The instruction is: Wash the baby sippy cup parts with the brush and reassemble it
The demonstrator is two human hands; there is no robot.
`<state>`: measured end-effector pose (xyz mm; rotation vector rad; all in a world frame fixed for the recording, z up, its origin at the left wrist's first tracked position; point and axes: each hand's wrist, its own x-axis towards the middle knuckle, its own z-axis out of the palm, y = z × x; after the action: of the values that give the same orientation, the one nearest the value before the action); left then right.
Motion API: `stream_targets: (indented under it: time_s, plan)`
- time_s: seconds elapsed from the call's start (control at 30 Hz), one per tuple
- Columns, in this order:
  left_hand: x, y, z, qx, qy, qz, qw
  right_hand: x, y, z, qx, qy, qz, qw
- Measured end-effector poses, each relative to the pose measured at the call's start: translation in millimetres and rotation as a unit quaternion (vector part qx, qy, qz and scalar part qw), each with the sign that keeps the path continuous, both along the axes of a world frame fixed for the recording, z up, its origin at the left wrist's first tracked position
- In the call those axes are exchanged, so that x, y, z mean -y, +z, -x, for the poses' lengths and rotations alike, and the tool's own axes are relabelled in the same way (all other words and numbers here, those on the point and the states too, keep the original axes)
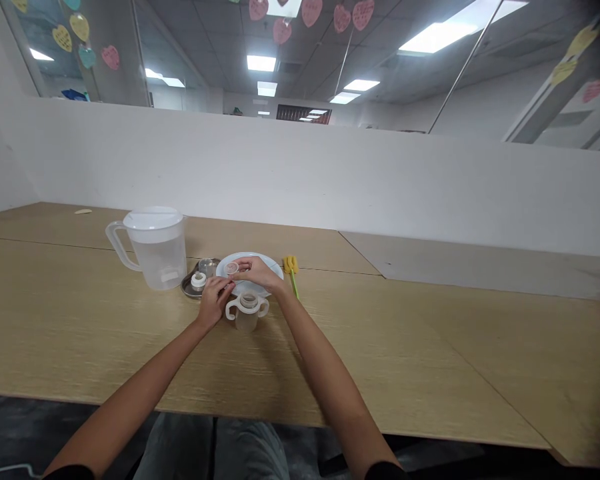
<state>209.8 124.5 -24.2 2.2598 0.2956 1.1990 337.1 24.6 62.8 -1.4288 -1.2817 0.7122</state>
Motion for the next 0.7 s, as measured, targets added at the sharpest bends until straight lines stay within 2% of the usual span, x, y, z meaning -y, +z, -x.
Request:
stream_targets:
  time_s: [0.1,0.23,0.33,0.4,0.47,0.57,0.6,0.7]
  plan:
    - [0.9,0.1,0.2,-0.002,-0.001,0.001,1.0,3.6,2.5,-6.4,-0.047,0.0,0.012,0.999]
    - [1.2,0.9,0.9,-0.005,-0.001,-0.001,1.0,8.1,4.7,-15.8,-0.023,-0.007,0.044,0.999]
    - [1.7,2.0,1.2,-0.003,0.001,0.001,1.0,10.5,6.9,-23.1,0.028,-0.024,0.065,0.997]
    - [2.2,2.4,1.4,-0.001,0.001,0.003,1.0,13.2,9.8,-26.7,0.116,-0.046,0.089,0.988]
    - [2.7,2.7,1.8,0.0,0.0,0.004,1.0,16.4,12.8,-29.0,0.272,-0.084,0.133,0.949]
    - [3.4,3.1,2.6,0.0,-0.003,0.006,1.0,18.8,12.8,-30.7,0.452,-0.14,0.184,0.862]
    - [3.6,3.3,2.8,0.0,-0.005,0.007,1.0,18.4,10.8,-31.2,0.475,-0.149,0.191,0.846]
    - [3.8,3.8,3.3,0.0,-0.009,0.007,1.0,13.7,-0.1,-32.9,0.489,-0.15,0.202,0.835]
